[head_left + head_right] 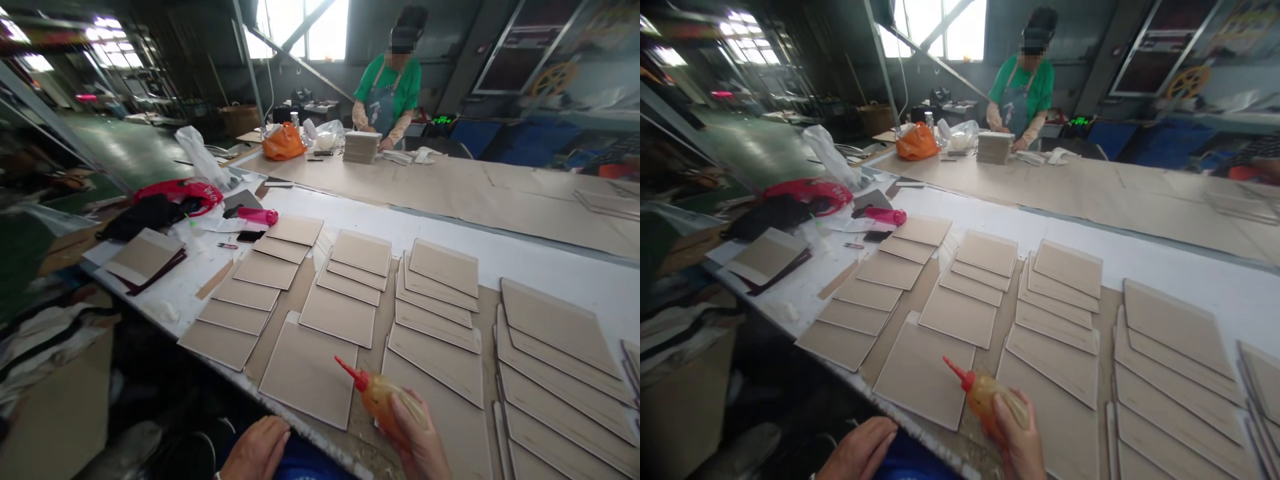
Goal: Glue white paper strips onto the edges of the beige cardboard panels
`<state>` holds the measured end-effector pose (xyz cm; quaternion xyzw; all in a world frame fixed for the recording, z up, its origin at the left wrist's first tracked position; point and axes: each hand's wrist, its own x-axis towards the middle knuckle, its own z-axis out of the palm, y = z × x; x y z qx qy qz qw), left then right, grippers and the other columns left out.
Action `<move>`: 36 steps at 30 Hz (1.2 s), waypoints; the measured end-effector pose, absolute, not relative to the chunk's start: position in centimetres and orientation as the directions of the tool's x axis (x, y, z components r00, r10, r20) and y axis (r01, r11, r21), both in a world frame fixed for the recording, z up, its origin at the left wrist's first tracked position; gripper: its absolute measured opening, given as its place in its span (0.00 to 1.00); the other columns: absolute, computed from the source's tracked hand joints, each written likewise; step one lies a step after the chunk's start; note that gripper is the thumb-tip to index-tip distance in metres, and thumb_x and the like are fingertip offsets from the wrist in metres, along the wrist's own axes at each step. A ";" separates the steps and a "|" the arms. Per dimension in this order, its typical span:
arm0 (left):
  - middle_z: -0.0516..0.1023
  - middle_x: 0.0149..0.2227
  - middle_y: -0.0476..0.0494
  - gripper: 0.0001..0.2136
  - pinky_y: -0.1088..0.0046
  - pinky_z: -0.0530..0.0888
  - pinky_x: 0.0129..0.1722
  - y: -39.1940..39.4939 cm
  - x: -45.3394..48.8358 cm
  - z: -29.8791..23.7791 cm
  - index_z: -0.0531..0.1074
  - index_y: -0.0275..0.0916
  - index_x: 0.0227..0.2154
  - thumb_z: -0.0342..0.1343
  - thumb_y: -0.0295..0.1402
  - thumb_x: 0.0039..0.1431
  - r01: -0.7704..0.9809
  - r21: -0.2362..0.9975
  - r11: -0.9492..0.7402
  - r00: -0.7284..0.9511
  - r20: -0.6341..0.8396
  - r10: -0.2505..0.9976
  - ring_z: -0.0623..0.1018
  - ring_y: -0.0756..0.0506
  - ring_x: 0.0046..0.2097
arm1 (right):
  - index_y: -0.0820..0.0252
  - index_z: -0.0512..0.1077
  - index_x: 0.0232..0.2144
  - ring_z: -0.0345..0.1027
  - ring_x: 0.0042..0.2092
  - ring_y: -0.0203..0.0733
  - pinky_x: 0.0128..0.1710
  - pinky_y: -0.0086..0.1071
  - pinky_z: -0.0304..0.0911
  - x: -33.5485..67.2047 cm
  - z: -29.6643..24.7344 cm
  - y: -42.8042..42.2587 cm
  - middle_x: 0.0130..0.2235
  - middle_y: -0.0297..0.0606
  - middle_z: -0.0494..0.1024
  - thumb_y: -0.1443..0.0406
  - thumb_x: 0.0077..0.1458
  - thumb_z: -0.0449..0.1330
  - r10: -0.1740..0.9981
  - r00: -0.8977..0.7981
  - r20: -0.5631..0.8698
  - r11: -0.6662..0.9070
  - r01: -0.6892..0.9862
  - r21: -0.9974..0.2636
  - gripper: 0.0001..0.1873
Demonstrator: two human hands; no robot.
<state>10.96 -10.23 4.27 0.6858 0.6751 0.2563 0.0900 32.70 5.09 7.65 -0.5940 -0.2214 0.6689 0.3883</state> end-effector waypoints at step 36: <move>0.70 0.52 0.41 0.22 0.59 0.70 0.51 -5.5 -6.0 -1.2 0.65 0.35 0.50 0.41 0.19 0.51 0.724 0.287 -0.628 0.633 0.088 0.770 0.68 0.41 0.54 | 0.56 0.64 0.40 0.63 0.43 0.45 0.46 0.37 0.58 16.9 5.0 -11.1 0.41 0.35 0.67 0.57 0.39 0.64 0.821 0.481 -0.306 -0.499 0.347 -0.794 0.25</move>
